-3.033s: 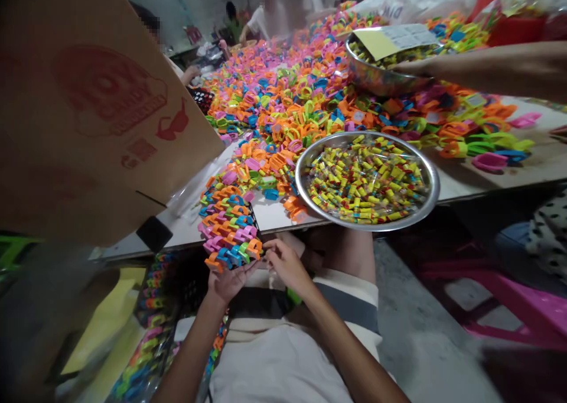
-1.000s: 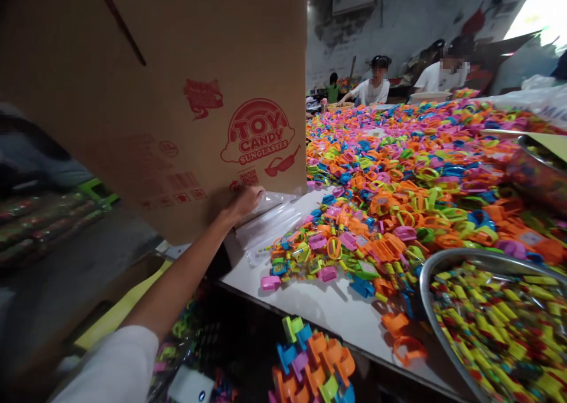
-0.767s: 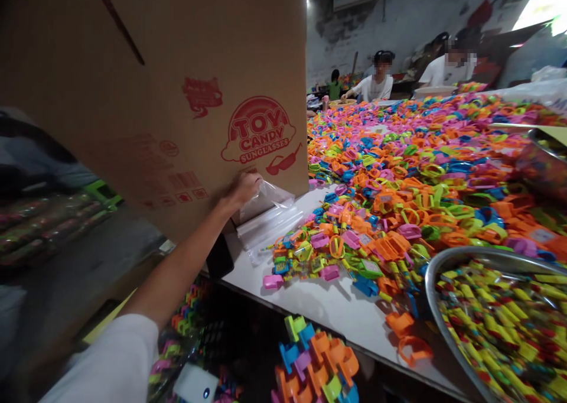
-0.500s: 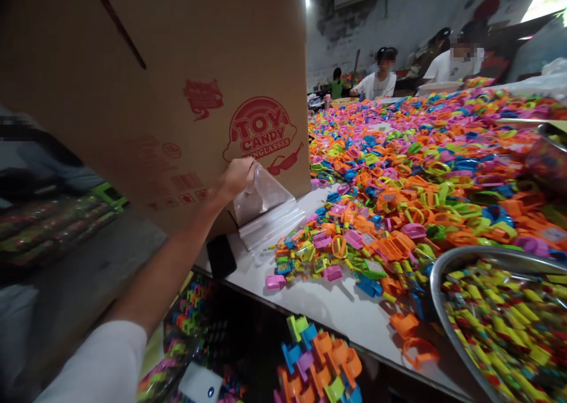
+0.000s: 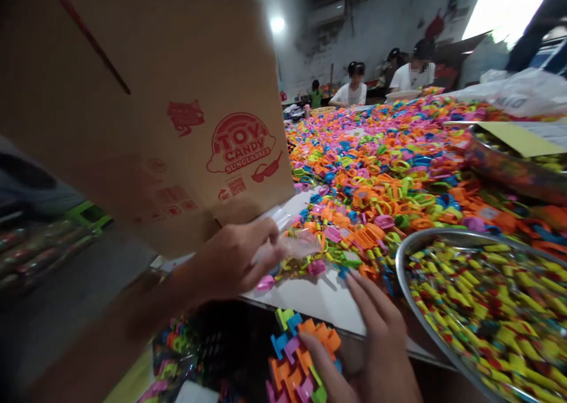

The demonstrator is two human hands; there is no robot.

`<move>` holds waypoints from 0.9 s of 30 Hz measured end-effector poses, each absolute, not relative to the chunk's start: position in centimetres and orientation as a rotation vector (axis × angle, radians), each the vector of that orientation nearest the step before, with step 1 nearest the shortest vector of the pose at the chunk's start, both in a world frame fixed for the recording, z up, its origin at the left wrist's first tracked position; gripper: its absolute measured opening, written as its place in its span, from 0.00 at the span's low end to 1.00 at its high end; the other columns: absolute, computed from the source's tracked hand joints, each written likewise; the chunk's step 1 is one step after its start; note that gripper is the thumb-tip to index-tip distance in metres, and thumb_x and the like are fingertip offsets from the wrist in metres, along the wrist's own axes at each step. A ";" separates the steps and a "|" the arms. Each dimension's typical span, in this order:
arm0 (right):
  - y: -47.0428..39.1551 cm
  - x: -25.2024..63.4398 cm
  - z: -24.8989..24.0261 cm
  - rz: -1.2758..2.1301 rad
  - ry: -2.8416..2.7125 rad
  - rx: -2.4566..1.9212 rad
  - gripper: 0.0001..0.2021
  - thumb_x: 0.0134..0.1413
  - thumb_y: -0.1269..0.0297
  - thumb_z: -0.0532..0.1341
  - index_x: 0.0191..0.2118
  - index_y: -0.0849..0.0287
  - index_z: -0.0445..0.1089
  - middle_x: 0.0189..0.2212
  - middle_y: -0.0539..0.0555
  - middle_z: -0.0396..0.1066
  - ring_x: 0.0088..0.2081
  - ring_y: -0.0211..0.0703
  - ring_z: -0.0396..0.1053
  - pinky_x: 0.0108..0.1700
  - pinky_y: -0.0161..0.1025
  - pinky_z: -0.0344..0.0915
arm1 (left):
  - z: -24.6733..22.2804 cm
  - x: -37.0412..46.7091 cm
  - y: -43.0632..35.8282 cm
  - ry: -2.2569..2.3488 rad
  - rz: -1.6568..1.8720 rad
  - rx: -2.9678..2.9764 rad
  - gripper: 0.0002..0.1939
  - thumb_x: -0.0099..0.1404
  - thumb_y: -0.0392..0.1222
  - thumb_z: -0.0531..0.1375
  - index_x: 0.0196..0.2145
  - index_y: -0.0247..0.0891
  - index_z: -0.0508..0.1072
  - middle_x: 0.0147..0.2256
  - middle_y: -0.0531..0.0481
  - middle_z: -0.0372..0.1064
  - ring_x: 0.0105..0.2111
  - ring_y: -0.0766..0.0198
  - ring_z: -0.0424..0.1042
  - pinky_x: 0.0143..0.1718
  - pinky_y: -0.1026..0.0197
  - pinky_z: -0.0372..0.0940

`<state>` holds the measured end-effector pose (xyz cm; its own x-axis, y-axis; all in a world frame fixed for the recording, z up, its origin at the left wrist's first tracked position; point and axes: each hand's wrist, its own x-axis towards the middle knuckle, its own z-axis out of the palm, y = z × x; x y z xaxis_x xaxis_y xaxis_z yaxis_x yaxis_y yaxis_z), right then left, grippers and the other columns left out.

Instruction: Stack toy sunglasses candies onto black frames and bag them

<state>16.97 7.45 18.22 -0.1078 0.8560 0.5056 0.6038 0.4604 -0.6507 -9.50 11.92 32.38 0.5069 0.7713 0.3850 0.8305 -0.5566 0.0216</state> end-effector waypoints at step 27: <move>14.4 19.6 36.1 0.937 -2.662 -0.550 0.19 0.75 0.52 0.58 0.35 0.57 0.77 0.27 0.49 0.73 0.26 0.34 0.68 0.27 0.33 0.57 | 39.1 -9.8 3.6 -1.486 -0.486 -2.806 0.14 0.78 0.44 0.57 0.34 0.45 0.77 0.37 0.52 0.79 0.35 0.63 0.76 0.35 0.62 0.68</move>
